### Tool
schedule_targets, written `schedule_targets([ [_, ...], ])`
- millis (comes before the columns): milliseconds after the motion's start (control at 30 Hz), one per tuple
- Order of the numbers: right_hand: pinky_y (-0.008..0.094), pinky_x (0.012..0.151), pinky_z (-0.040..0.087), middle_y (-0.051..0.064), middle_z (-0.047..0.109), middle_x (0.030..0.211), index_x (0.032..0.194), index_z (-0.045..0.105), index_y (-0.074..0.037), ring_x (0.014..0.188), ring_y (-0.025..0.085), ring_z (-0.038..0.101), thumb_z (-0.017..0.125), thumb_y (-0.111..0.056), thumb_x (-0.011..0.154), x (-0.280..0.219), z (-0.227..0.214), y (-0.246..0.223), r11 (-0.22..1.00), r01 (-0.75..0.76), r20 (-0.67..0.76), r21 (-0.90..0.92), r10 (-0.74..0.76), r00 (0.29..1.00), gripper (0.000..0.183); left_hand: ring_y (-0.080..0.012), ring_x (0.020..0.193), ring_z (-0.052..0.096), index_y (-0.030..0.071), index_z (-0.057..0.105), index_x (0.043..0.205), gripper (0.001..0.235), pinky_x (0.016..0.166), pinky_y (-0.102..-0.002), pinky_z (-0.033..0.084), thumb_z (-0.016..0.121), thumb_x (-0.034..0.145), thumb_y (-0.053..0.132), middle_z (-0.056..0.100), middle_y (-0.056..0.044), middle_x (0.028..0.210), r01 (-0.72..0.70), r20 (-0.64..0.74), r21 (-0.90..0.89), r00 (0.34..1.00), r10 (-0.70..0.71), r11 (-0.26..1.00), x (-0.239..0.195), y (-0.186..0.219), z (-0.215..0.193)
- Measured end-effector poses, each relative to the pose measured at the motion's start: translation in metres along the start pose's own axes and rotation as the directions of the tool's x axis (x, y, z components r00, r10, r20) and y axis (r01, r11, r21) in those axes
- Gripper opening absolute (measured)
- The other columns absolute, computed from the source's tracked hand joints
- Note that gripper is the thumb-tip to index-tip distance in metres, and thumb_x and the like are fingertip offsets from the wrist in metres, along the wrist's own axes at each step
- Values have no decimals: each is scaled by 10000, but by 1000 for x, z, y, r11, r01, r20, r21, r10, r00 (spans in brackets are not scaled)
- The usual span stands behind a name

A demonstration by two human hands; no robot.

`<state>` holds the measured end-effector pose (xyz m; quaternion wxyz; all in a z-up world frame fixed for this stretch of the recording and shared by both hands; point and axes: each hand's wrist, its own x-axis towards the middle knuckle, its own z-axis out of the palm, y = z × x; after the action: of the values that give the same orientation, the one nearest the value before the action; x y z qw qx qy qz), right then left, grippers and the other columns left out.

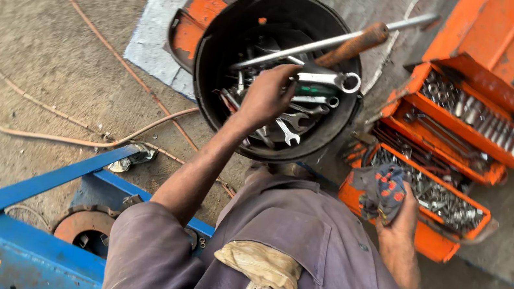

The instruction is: The person unlocks an orange toolbox and transfers various tools from a black bucket into the toolbox drawers. They place wrenches, sockets, and other hand tools into the appropriate compartments, organizing them by type and size.

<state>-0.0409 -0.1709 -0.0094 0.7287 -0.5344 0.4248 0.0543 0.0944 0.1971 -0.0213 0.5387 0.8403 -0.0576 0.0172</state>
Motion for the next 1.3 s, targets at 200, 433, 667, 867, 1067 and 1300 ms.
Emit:
schedule_targets([
  [200,354,744,615,67,735,1021,1124,722,-45,885,176,717,594,-120,966,-16,-13,-1,995,94,-11,-31,-95,995,217,-333,1080,732,21,685,1230,359,956,-422,570,590,888,-28,744,-191,1157,-8,24,-81,1000,10,997,12,-7,-2],
  [433,325,967,614,172,729,1218,1162,680,37,1118,221,717,506,76,888,-30,-32,11,966,196,27,-171,-194,981,327,-327,990,750,21,712,1150,244,861,-426,587,584,943,-1,762,-181,1058,150,9,72,989,-151,986,-11,-11,-50],
  [667,327,887,613,123,724,1057,1029,664,3,983,183,709,543,63,898,-34,-20,7,936,162,74,-313,-146,987,189,-291,999,765,62,690,1205,280,875,-408,602,574,956,4,766,-144,1116,220,-137,230,972,-193,948,-36,-9,-67],
  [867,307,809,621,112,729,1006,1007,676,-18,896,173,718,558,0,912,-32,-9,-2,957,96,50,-275,-86,995,152,-314,987,740,57,670,1237,319,871,-414,599,663,917,60,750,-147,1127,125,20,197,991,-131,972,-35,-5,-32],
  [1067,274,760,578,68,727,966,1025,707,-22,857,157,693,616,-67,929,-26,-19,4,955,124,23,-268,-122,992,140,-395,1036,672,5,609,1216,318,866,-472,550,601,898,4,681,-211,1154,-101,269,316,963,14,943,-32,-10,34],
  [1300,264,761,544,40,711,930,1021,729,-34,848,129,668,664,-162,938,-29,-46,21,960,131,-20,-248,-140,990,165,-363,952,659,-60,586,1222,346,784,-451,556,564,878,-22,643,-205,1070,-277,285,550,949,134,788,-24,-31,74],
])
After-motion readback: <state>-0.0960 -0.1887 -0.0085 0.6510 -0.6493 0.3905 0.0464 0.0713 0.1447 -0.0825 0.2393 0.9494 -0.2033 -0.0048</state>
